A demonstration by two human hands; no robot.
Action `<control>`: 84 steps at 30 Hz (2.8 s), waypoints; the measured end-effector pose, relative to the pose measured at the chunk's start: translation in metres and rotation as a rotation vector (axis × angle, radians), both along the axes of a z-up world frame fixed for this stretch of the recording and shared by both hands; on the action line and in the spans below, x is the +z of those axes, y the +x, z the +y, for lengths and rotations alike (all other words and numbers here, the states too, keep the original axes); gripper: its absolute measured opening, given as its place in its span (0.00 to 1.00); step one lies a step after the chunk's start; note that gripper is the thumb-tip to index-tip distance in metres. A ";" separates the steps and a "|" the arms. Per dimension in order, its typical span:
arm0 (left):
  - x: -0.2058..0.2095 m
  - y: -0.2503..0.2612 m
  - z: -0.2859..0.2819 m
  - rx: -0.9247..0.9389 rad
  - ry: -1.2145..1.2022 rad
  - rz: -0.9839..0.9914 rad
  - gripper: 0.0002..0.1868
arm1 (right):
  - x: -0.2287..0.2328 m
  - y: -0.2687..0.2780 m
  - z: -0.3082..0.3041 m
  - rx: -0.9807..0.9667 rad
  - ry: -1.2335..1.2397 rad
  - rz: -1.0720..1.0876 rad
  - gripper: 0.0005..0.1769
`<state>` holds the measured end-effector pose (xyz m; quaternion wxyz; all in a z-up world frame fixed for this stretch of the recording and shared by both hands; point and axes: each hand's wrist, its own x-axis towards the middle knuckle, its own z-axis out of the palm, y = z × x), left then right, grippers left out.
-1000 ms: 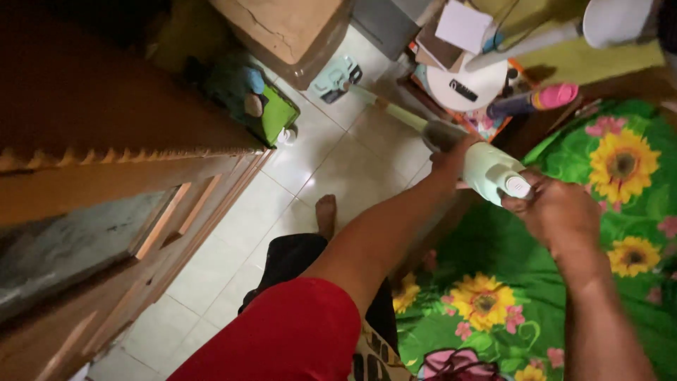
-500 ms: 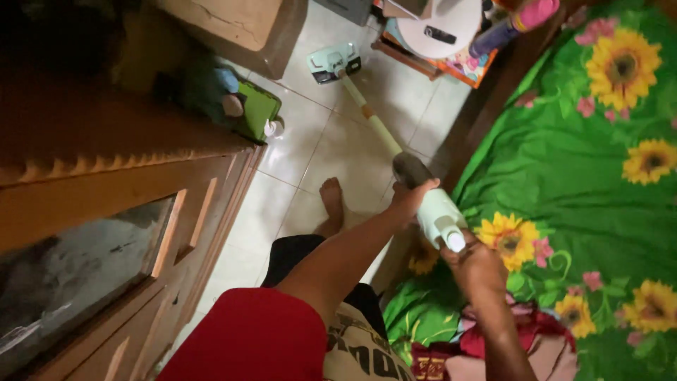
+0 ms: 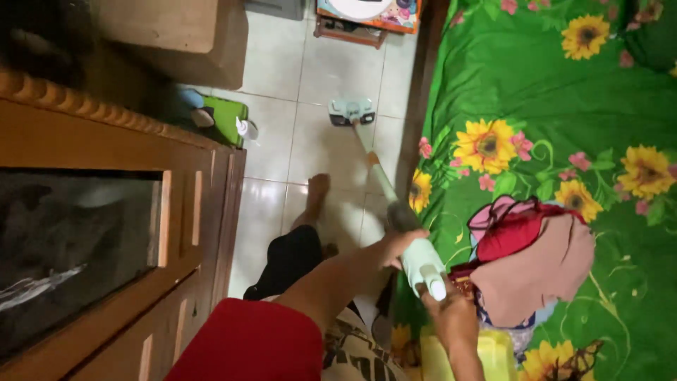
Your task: Vacuuming the tiled floor in a bedroom and moving objects like a laundry basket and boxes.
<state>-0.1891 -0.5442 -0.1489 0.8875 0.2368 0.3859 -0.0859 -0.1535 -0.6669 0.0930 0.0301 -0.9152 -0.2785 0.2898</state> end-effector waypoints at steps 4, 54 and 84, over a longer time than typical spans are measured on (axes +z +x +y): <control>0.041 -0.025 -0.015 -0.085 0.091 0.233 0.38 | 0.005 -0.037 -0.021 -0.149 -0.006 -0.031 0.38; 0.069 -0.035 0.117 -0.049 0.147 0.071 0.48 | -0.056 -0.037 0.150 -0.157 0.049 -0.347 0.22; 0.043 -0.089 0.279 0.129 0.191 -0.171 0.43 | -0.092 -0.045 0.312 -0.186 0.588 0.332 0.15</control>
